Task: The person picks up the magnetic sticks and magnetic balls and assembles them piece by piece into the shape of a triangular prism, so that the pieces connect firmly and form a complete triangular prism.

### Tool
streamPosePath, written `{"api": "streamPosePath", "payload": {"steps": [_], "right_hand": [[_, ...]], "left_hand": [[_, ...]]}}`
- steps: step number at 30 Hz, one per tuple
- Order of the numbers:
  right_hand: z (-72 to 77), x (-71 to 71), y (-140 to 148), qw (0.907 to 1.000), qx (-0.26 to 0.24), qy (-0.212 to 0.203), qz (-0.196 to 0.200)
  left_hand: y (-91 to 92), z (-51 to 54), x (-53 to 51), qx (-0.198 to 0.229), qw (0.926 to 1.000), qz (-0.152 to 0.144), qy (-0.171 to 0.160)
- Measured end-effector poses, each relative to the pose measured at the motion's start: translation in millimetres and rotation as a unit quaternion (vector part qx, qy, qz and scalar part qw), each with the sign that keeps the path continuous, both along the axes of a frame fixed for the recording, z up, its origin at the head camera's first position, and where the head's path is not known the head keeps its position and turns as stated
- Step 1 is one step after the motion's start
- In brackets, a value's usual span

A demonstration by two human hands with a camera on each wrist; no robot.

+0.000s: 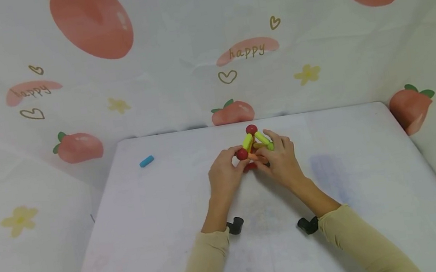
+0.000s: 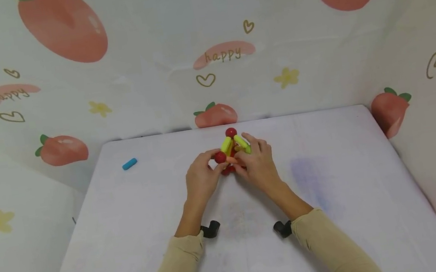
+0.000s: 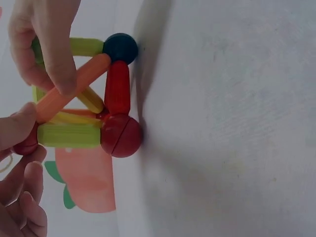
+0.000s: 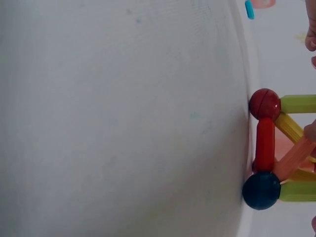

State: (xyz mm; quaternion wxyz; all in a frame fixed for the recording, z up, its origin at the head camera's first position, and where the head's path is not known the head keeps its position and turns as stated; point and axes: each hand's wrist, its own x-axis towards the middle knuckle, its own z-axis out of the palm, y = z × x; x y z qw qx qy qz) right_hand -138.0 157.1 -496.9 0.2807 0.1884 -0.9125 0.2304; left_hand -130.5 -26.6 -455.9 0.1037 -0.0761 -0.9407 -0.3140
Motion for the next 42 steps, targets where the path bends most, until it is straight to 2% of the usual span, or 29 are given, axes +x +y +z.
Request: {"api": "streamPosePath", "payload": {"steps": [3, 6, 8, 10, 12, 14, 17, 19, 21, 24, 27, 29, 33, 35, 38, 40, 42], "right_hand": [[1.0, -0.4, -1.1, 1.0000, -0.001, -0.006, 0.000], [3.1, 0.5, 0.5, 0.9998, -0.013, -0.014, 0.007], [4.8, 2.7, 4.9, 0.9984, -0.046, -0.029, 0.011], [6.0, 5.8, 12.4, 0.9930, -0.102, -0.058, 0.014], [4.7, 7.7, 21.1, 0.9802, -0.165, -0.107, 0.019], [0.3, 8.1, 29.1, 0.9603, -0.213, -0.179, 0.023], [-8.8, 6.0, 35.2, 0.9281, -0.229, -0.292, 0.033], [-14.9, 4.5, 35.8, 0.9087, -0.232, -0.345, 0.034], [-19.4, 2.9, 35.1, 0.8956, -0.240, -0.373, 0.029], [-23.5, 0.0, 33.4, 0.8851, -0.255, -0.389, 0.018], [-23.3, -1.3, 34.1, 0.8849, -0.249, -0.394, 0.002], [-22.2, -2.0, 32.5, 0.8852, -0.241, -0.398, -0.006], [-21.4, -2.2, 30.9, 0.8856, -0.232, -0.402, -0.003], [-21.8, -1.9, 30.7, 0.8859, -0.233, -0.401, 0.001], [-21.9, 0.3, 31.5, 0.8886, -0.229, -0.397, -0.006], [-21.5, 2.0, 32.2, 0.8907, -0.227, -0.393, -0.013], [-21.3, 2.4, 31.8, 0.8930, -0.227, -0.388, -0.012]], "left_hand": [[1.3, 0.8, 1.1, -0.011, 0.9999, 0.003, 0.001], [1.2, 0.8, 1.3, -0.004, 0.9999, 0.007, -0.010], [0.4, -0.3, 0.7, 0.006, 0.9996, 0.007, -0.027], [-1.5, -2.6, 0.0, 0.018, 0.9987, 0.008, -0.048], [-4.4, -6.2, -1.3, 0.026, 0.9973, 0.012, -0.068], [-7.2, -10.9, -2.8, 0.028, 0.9954, 0.021, -0.089], [-10.1, -19.4, -4.5, 0.022, 0.9930, 0.032, -0.112], [-9.7, -25.4, -4.9, 0.017, 0.9917, 0.028, -0.125], [-7.9, -30.7, -5.2, 0.013, 0.9914, 0.020, -0.128], [-4.6, -36.0, -5.2, 0.011, 0.9929, 0.015, -0.117], [-2.9, -38.7, -6.0, 0.018, 0.9940, 0.015, -0.107], [-7.8, -38.7, -7.1, 0.027, 0.9931, 0.010, -0.114], [-35.1, -33.2, -16.4, 0.064, 0.9883, 0.020, -0.137], [-58.9, -27.3, -24.6, 0.081, 0.9876, 0.044, -0.127], [-100.6, -18.4, -38.7, 0.114, 0.9851, 0.098, -0.083], [-129.1, -14.1, -48.4, 0.141, 0.9792, 0.136, -0.052], [-156.5, -12.7, -57.5, 0.163, 0.9700, 0.178, -0.032]]}}
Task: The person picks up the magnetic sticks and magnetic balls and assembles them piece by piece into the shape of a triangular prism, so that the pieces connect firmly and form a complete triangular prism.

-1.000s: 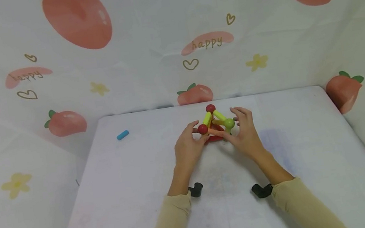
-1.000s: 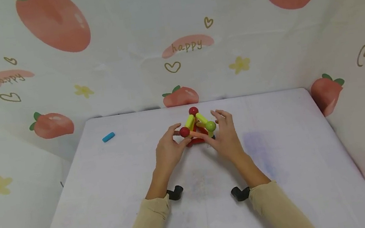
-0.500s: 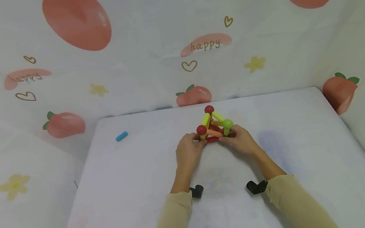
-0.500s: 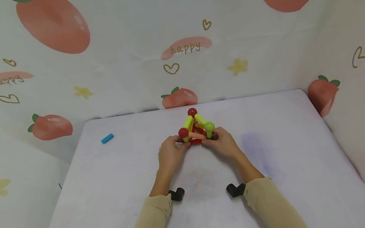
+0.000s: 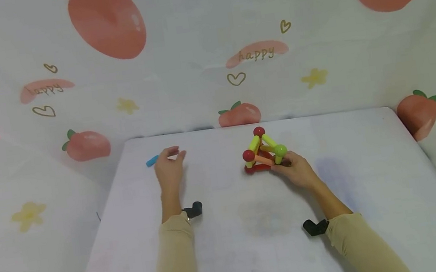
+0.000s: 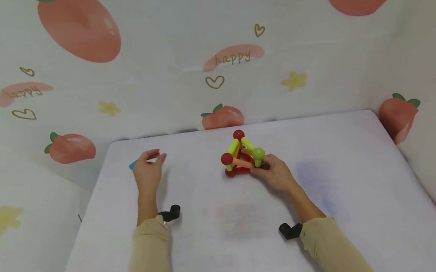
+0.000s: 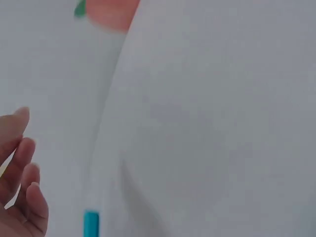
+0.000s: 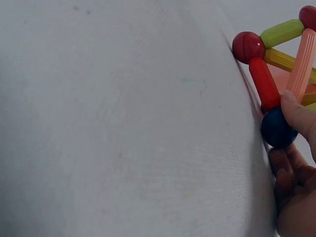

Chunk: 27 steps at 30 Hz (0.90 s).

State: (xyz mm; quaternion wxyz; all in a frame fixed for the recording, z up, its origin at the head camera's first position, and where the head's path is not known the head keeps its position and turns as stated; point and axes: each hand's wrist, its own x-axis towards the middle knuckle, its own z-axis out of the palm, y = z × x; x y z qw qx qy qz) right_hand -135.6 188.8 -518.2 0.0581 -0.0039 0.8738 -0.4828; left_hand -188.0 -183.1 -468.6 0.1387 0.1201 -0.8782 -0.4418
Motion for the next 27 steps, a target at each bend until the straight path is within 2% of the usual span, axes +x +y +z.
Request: {"api": "streamPosePath", "payload": {"steps": [4, 8, 12, 19, 24, 27], "right_hand": [[-0.2, 2.1, 1.2, 1.0000, -0.004, 0.003, -0.002], [-1.4, 2.0, -0.1, 0.9999, -0.010, 0.004, -0.007], [-2.1, 0.6, -0.8, 0.9999, -0.010, 0.007, -0.007], [-1.0, -0.3, -2.1, 0.9997, -0.021, 0.011, -0.007], [-3.3, 0.8, -2.5, 0.9997, -0.009, 0.017, -0.012], [-4.5, 1.5, -2.3, 0.9998, -0.003, 0.014, -0.015]], "left_hand": [[-43.7, -9.9, -16.8, 0.016, 0.9973, 0.070, -0.015], [-75.4, -20.2, -22.1, 0.024, 0.9922, 0.102, -0.067], [-91.5, -21.9, -22.2, 0.009, 0.9889, 0.090, -0.118], [-95.3, -17.8, -22.2, -0.024, 0.9879, 0.059, -0.142], [-92.3, -24.4, -21.5, -0.055, 0.9864, 0.046, -0.148], [-86.2, -25.8, -22.5, -0.070, 0.9897, 0.029, -0.121]]}}
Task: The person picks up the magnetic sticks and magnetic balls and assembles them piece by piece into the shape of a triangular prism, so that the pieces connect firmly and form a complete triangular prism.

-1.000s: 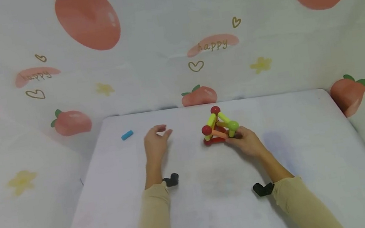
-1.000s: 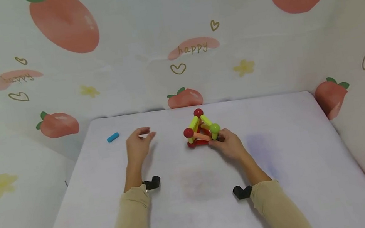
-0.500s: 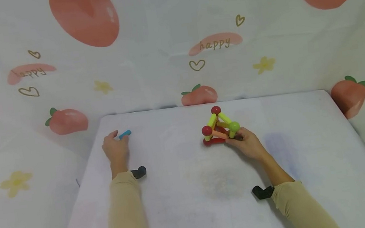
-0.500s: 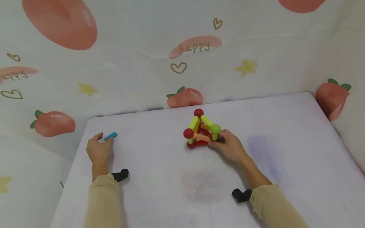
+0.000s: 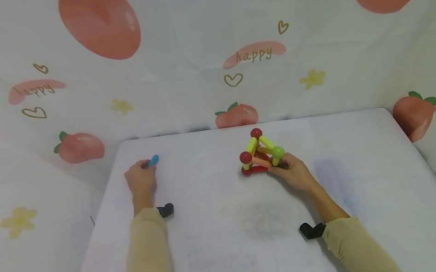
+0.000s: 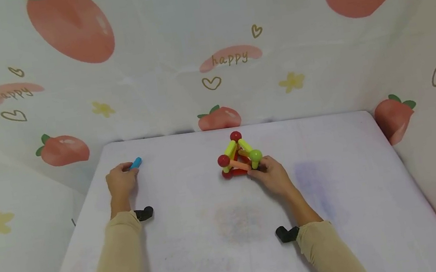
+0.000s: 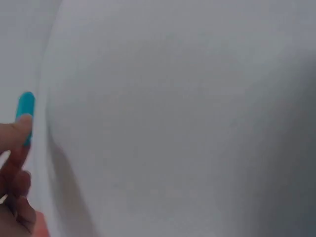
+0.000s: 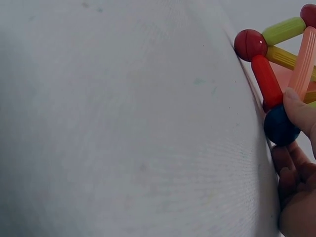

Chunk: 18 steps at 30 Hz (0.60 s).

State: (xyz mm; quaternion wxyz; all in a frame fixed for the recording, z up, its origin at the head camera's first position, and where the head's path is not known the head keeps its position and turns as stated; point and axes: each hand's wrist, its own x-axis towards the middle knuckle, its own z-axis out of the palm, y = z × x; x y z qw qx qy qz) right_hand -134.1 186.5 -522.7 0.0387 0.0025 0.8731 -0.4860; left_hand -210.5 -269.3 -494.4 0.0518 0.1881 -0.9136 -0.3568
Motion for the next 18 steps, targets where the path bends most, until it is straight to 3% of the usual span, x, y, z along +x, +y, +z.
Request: {"api": "streamPosePath", "payload": {"steps": [4, 7, 11, 14, 18], "right_hand": [[-0.9, 0.4, 1.8, 1.0000, -0.003, -0.001, -0.003], [-0.7, 0.8, 2.4, 1.0000, -0.006, 0.001, -0.006], [-0.5, 2.5, 2.0, 0.9999, -0.013, 0.000, -0.006], [-0.4, 3.5, 0.6, 0.9998, -0.019, 0.001, -0.004], [0.3, 3.5, -1.7, 0.9997, -0.024, 0.010, 0.000]], "left_hand": [[24.7, 14.2, -2.4, -0.033, 0.9939, -0.072, 0.077], [55.8, 34.9, 0.7, -0.049, 0.9800, -0.139, 0.133], [103.7, 58.9, 16.2, -0.029, 0.9580, -0.216, 0.187], [137.9, 69.1, 32.3, -0.007, 0.9447, -0.258, 0.202], [177.8, 74.9, 52.1, -0.012, 0.9358, -0.299, 0.186]]}}
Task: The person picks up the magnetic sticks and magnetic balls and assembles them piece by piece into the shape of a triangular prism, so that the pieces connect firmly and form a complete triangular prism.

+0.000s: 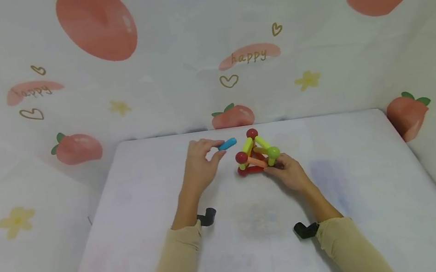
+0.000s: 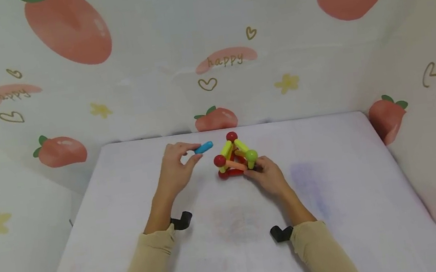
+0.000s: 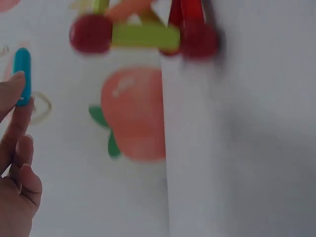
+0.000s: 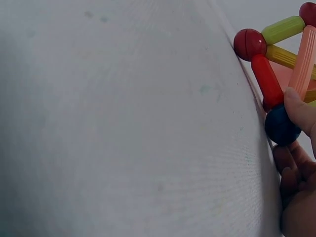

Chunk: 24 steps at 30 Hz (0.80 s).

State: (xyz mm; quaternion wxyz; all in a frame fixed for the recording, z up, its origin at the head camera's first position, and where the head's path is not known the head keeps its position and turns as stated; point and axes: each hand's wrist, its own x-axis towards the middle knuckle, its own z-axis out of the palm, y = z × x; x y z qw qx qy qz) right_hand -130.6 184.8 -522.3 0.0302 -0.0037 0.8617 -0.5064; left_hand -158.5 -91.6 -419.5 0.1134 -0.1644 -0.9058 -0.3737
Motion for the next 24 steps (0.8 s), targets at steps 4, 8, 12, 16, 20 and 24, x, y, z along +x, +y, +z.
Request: {"api": "streamPosePath", "payload": {"steps": [4, 8, 12, 16, 20, 24], "right_hand": [[-0.9, -2.3, -3.2, 1.0000, -0.001, 0.006, 0.003], [-1.2, -3.6, -4.6, 1.0000, 0.002, 0.004, 0.003], [1.0, -3.7, -5.8, 1.0000, 0.004, 0.003, 0.004], [2.4, -3.2, -5.3, 0.9999, 0.004, 0.008, 0.006], [2.3, -3.2, -5.1, 0.9999, 0.004, 0.012, 0.008], [2.2, -3.4, -4.7, 0.9998, 0.005, 0.017, 0.007]], "left_hand": [[28.1, -0.3, 8.2, -0.039, 0.9984, -0.039, 0.008], [46.0, -3.8, 8.8, -0.065, 0.9940, -0.075, 0.046], [56.4, -6.2, 6.9, -0.099, 0.9879, -0.086, 0.083], [62.6, -6.4, 5.8, -0.130, 0.9840, -0.085, 0.088], [64.9, -5.7, 5.6, -0.164, 0.9798, -0.075, 0.086], [65.4, -5.6, 4.2, -0.191, 0.9751, -0.072, 0.087]]}}
